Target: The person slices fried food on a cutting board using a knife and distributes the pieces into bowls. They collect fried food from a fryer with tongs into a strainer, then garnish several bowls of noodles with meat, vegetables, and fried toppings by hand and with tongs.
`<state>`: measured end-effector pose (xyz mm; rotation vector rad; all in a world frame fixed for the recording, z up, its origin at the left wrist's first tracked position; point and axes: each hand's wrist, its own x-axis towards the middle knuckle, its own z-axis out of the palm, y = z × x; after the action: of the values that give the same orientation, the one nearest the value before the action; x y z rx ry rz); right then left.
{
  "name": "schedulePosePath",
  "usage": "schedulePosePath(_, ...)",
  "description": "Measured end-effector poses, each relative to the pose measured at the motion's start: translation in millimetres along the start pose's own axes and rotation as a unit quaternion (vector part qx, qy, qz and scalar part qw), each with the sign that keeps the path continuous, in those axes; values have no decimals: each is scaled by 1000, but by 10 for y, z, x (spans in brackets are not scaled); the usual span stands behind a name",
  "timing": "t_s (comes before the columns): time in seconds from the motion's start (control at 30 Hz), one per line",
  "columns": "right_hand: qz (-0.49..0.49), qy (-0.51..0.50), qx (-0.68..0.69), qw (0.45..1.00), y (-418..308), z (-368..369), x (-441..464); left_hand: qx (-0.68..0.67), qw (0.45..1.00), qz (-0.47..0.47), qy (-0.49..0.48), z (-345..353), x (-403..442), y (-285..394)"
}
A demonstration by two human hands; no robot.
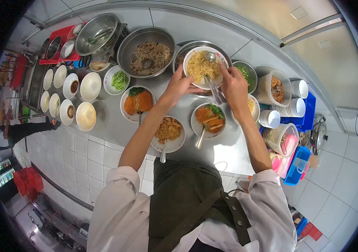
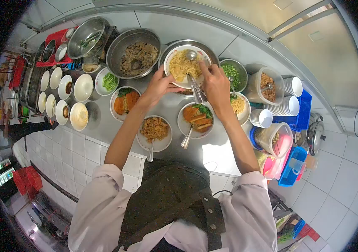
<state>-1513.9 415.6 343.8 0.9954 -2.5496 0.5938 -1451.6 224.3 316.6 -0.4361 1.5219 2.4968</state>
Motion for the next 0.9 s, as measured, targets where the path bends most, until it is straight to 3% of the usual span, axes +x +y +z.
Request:
schedulePosePath(0.13,-28,67,10,997,139,-56,-101,-5,1000,17,-24,63,50,-63)
schedulePosePath(0.27,-16,49,99,994,338,-104,-158,-14,999,37,-28,180,-9,-132)
schedulePosePath(0.33,173,17,365,915,458,-48,-133,-17,999,44,-16,258,-92,-171)
schedulePosePath(0.37,175,16,366,914,456,-121,-72,-11,999,48,-2,295,-166,-191)
schedulePosePath(0.43,322,-68,492,806,542,-254,72,-6,999,48,11,359,-337,-309)
schedulePosePath(0.47,325,-70,491,805,676,-172,107,-9,999,46,27,377,-461,-391)
schedulePosePath(0.53,316,-204,539,754,971,138,192,7,997,26,75,468,-766,-529)
schedulePosePath(0.57,314,-208,542,751,1033,256,164,8,996,26,81,513,-948,-639)
schedulePosePath(0.67,269,-377,378,802,1315,941,91,19,995,-20,99,640,-1472,-1008)
schedulePosePath(0.7,261,-381,381,801,1278,990,24,21,993,-43,108,727,-1629,-1131)
schedulePosePath(0.73,144,-233,242,931,1196,998,-104,9,991,-64,113,842,-1788,-1262)
schedulePosePath(0.77,14,-66,90,994,1082,982,-243,-5,989,-84,119,964,-1927,-1404)
schedulePosePath(0.8,68,-60,10,996,824,724,-292,-30,991,-86,100,1037,-2013,-1614)
schedulePosePath(0.9,48,10,-65,997,276,161,-381,-58,986,-132,78,1264,-2120,-2267)
